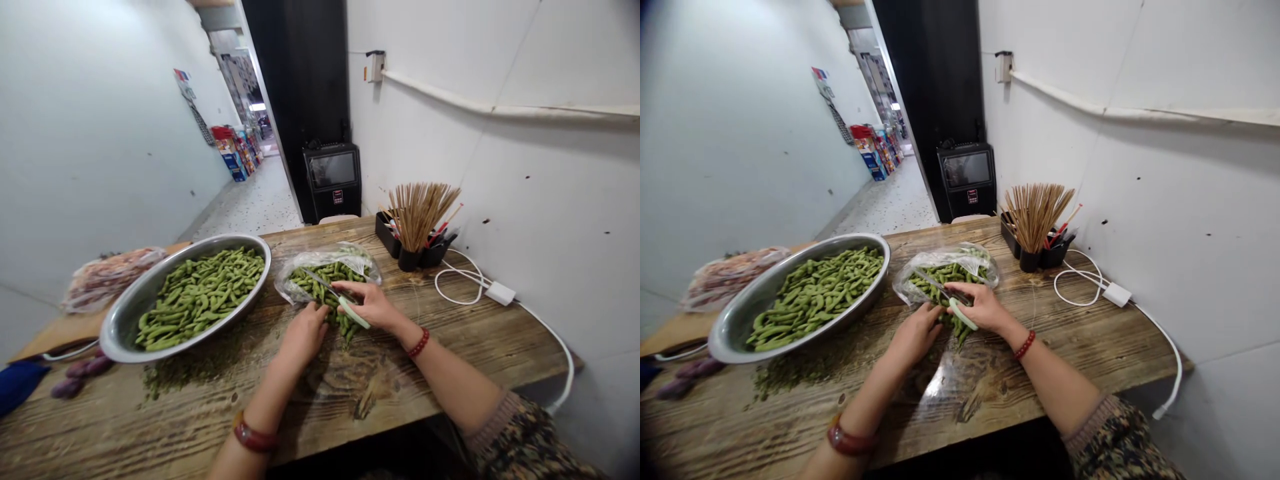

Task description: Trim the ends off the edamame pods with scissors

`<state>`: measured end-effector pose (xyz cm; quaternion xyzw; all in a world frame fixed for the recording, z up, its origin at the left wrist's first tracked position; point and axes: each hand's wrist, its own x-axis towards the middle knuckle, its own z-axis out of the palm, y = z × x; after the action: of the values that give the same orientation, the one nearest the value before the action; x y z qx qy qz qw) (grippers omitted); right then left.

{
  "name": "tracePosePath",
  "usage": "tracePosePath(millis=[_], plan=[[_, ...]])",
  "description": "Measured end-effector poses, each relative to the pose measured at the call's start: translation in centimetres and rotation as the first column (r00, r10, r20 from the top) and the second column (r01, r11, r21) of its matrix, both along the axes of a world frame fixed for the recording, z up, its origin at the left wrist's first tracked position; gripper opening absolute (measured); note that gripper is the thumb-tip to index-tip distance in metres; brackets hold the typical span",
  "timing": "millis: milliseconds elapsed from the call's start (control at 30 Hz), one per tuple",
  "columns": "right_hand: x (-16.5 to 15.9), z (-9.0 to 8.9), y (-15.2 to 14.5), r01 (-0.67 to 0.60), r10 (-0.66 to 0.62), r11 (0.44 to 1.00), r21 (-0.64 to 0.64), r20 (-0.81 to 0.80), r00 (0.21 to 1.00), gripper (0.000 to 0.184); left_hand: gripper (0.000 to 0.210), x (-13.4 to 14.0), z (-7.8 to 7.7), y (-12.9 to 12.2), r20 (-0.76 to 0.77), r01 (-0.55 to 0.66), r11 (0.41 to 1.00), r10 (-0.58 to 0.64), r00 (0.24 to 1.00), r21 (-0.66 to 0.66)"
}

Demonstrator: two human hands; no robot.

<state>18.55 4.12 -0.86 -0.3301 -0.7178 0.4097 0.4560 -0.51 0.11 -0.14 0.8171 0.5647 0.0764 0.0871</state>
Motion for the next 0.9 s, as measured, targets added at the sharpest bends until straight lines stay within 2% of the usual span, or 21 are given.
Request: tracePosePath(millis=[100,167,200,267,333,367,433,500,600,767,900], plan=[[0.6,-0.9,0.5,0.034,-0.046,0.989,-0.143,-0.079,0.996,0.051,0.02,-0.1,0.0,1.6,0.067,0.008,1.0,-0.009,0.998,0.018],[0.9,-0.8,0.7,0.033,-0.07,0.973,-0.227,-0.159,0.985,0.054,0.014,-0.3,-0.2,2.3,0.233,-0.002,1.0,-0.001,0.972,0.016],[1.1,-0.7,0.8,0.02,-0.074,0.965,-0.262,-0.195,0.978,0.056,0.01,-0.5,-0.3,2.5,0.354,-0.026,1.0,0.023,0.935,0.005],[1.2,-0.3,0.8,-0.013,-0.067,0.949,-0.316,-0.239,0.969,0.057,0.005,-0.9,-0.5,2.5,0.61,-0.089,0.992,0.125,0.782,-0.089],[1.2,0.1,0.6,-0.031,-0.059,0.938,-0.345,-0.249,0.967,0.057,0.013,-1.4,-0.5,2.2,0.784,-0.097,0.959,0.273,0.558,-0.265],[1.2,0.1,0.4,-0.039,-0.051,0.935,-0.352,-0.244,0.969,0.057,0.017,-1.6,-0.4,2.0,0.823,-0.062,0.936,0.336,0.457,-0.348],[1.0,0.2,0.0,-0.052,-0.026,0.936,-0.348,-0.217,0.976,0.058,0.022,-1.7,0.0,1.6,0.855,0.036,0.895,0.411,0.314,-0.444],[0.9,0.2,-0.4,-0.059,0.007,0.945,-0.321,-0.159,0.987,0.058,0.021,-1.5,0.6,1.2,0.872,0.122,0.876,0.433,0.227,-0.466],[0.7,0.1,-0.9,-0.014,-0.001,0.972,-0.233,-0.064,0.998,0.054,0.021,-1.0,1.2,0.8,0.872,0.183,0.853,0.473,0.125,-0.489],[0.6,0.2,-1.2,0.034,-0.028,0.995,-0.099,0.062,0.998,0.052,0.029,-1.0,1.3,0.8,0.866,0.223,0.843,0.5,0.013,-0.49],[0.6,0.4,-1.4,0.01,-0.009,1.0,-0.007,0.136,0.991,0.054,0.027,-1.2,1.3,0.8,0.879,0.238,0.856,0.476,-0.015,-0.459]])
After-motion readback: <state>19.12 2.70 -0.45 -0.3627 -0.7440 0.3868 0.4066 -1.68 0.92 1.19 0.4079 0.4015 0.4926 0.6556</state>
